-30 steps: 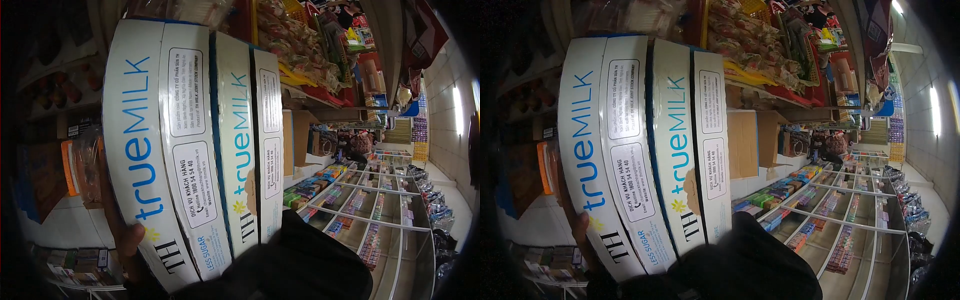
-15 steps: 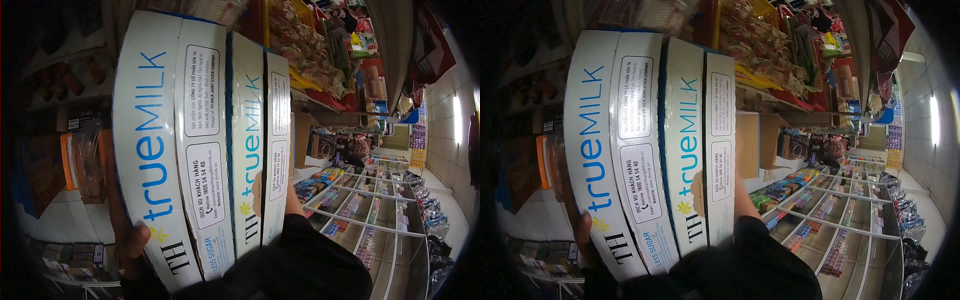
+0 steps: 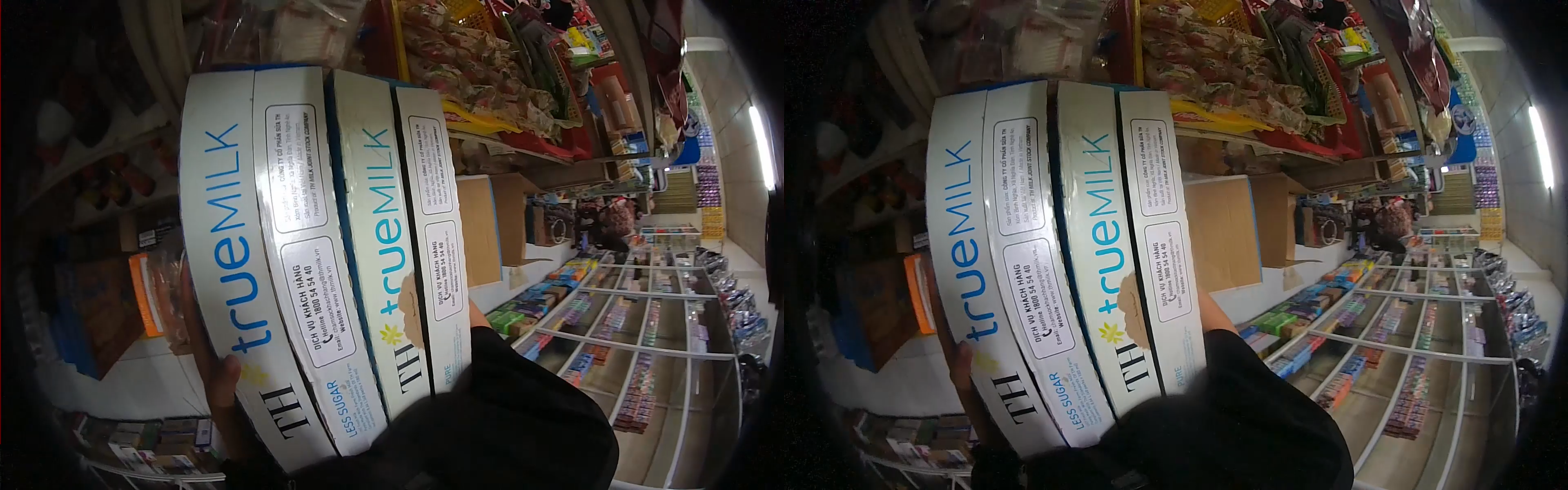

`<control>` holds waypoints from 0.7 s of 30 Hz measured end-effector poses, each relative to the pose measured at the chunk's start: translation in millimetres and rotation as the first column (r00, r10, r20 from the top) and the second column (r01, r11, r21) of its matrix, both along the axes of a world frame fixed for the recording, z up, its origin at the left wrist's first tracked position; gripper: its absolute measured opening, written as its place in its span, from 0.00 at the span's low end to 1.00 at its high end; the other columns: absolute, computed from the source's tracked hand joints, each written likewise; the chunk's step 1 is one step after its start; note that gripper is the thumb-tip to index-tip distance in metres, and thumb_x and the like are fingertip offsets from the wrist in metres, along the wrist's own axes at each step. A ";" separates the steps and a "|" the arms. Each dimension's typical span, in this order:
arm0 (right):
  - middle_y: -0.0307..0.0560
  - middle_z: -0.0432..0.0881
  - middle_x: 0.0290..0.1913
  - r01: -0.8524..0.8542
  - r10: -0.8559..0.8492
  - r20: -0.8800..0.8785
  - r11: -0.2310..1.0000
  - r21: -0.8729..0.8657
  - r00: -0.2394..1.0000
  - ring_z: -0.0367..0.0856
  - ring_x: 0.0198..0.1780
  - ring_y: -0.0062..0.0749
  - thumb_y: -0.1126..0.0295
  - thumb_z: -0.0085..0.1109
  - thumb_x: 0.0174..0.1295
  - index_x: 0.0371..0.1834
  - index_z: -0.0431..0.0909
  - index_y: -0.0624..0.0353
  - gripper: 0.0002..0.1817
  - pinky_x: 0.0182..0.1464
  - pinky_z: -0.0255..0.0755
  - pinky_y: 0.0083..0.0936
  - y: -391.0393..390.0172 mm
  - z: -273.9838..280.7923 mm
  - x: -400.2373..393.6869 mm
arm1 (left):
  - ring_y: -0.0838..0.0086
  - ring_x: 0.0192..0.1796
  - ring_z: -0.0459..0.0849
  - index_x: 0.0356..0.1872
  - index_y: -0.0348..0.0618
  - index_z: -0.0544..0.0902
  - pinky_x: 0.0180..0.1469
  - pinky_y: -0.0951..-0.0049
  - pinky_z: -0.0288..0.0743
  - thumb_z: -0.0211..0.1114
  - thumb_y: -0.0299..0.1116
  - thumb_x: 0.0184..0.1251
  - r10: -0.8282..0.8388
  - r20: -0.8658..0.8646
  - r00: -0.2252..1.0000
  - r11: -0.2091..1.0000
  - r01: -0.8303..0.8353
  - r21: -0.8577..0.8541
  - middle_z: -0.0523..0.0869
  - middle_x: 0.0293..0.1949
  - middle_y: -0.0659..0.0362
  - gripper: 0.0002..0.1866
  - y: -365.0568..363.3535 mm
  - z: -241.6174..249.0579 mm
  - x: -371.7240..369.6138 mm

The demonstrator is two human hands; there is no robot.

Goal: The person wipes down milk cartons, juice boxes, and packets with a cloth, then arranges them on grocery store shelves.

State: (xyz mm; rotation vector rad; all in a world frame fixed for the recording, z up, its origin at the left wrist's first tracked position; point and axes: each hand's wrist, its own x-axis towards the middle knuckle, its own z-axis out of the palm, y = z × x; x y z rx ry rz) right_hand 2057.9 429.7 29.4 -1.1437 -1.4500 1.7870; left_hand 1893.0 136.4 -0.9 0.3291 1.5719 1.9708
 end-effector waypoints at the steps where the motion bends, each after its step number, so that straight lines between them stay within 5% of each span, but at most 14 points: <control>1: 0.47 0.69 0.57 -0.008 0.008 0.000 0.999 -0.034 1.000 0.66 0.58 0.30 0.60 0.44 0.63 0.59 0.65 0.64 0.24 0.58 0.60 0.21 -12.5 -3.8 12.6 | 0.61 0.60 0.66 0.68 0.37 0.46 0.57 0.63 0.65 0.64 0.50 0.41 0.007 -0.037 0.999 1.000 -0.007 -0.016 0.58 0.62 0.45 0.53 1.8 0.6 -3.0; 8: 0.48 0.67 0.59 -0.126 0.100 -0.110 0.956 -0.264 0.989 0.65 0.60 0.32 0.57 0.43 0.63 0.61 0.63 0.63 0.27 0.60 0.59 0.24 -74.6 -25.2 62.9 | 0.63 0.62 0.64 0.67 0.36 0.51 0.62 0.65 0.58 0.64 0.38 0.45 -0.047 -0.111 0.993 0.998 0.041 -0.049 0.61 0.63 0.46 0.46 27.0 49.6 -25.6; 9: 0.49 0.66 0.59 -0.145 0.107 -0.143 0.947 -0.287 0.984 0.65 0.60 0.32 0.57 0.43 0.63 0.61 0.63 0.63 0.27 0.60 0.59 0.24 -79.2 -29.5 63.1 | 0.64 0.62 0.65 0.66 0.35 0.54 0.62 0.66 0.58 0.61 0.36 0.51 -0.053 -0.243 0.969 0.996 0.034 -0.080 0.62 0.61 0.45 0.40 31.5 56.3 -29.0; 12: 0.49 0.66 0.60 -0.213 0.121 -0.266 0.913 -0.348 0.956 0.64 0.61 0.33 0.56 0.43 0.62 0.62 0.62 0.63 0.28 0.60 0.58 0.26 -83.1 -43.4 55.5 | 0.57 0.66 0.60 0.65 0.40 0.58 0.66 0.61 0.53 0.62 0.40 0.51 -0.288 -0.715 0.637 0.923 -0.015 -0.385 0.57 0.66 0.47 0.39 51.5 87.1 -50.5; 14: 0.50 0.65 0.60 -0.243 0.109 -0.354 0.899 -0.363 0.929 0.64 0.61 0.34 0.55 0.43 0.62 0.62 0.61 0.62 0.29 0.61 0.58 0.26 -75.9 -51.1 45.8 | 0.55 0.68 0.57 0.63 0.44 0.63 0.66 0.59 0.53 0.65 0.43 0.50 -0.405 -0.732 0.548 0.880 0.017 -0.474 0.54 0.68 0.48 0.37 73.5 118.7 -54.4; 16: 0.50 0.65 0.61 -0.242 0.080 -0.438 0.914 -0.327 0.895 0.64 0.62 0.34 0.54 0.42 0.62 0.63 0.61 0.62 0.30 0.61 0.58 0.27 -57.7 -55.7 33.8 | 0.48 0.66 0.60 0.61 0.38 0.66 0.64 0.61 0.57 0.64 0.33 0.50 -0.551 -0.695 0.462 0.781 -0.008 -0.624 0.52 0.68 0.42 0.33 98.7 138.1 -62.0; 17: 0.50 0.64 0.61 -0.204 0.074 -0.463 0.950 -0.238 0.883 0.63 0.62 0.35 0.53 0.42 0.62 0.63 0.61 0.62 0.30 0.62 0.58 0.27 -40.7 -49.7 25.8 | 0.51 0.62 0.67 0.55 0.38 0.72 0.60 0.64 0.63 0.62 0.34 0.52 -0.497 -0.783 0.373 0.824 -0.080 -0.561 0.65 0.61 0.41 0.27 114.3 137.4 -67.9; 19: 0.51 0.64 0.62 -0.116 0.101 -0.469 0.993 -0.004 0.877 0.63 0.62 0.35 0.53 0.42 0.62 0.64 0.60 0.62 0.31 0.62 0.57 0.28 -13.2 -25.0 13.9 | 0.52 0.56 0.73 0.50 0.37 0.75 0.56 0.64 0.66 0.61 0.33 0.53 -0.555 -0.742 0.376 0.796 -0.019 -0.605 0.74 0.53 0.43 0.21 147.6 144.5 -88.3; 21: 0.51 0.65 0.62 -0.141 0.272 -0.181 0.838 0.527 0.945 0.62 0.64 0.36 0.57 0.53 0.55 0.61 0.63 0.60 0.31 0.64 0.56 0.28 -1.1 38.6 -4.6 | 0.53 0.48 0.78 0.43 0.35 0.78 0.51 0.63 0.68 0.60 0.34 0.54 -0.509 -0.766 0.391 0.835 0.011 -0.549 0.80 0.42 0.45 0.16 181.6 138.5 -109.6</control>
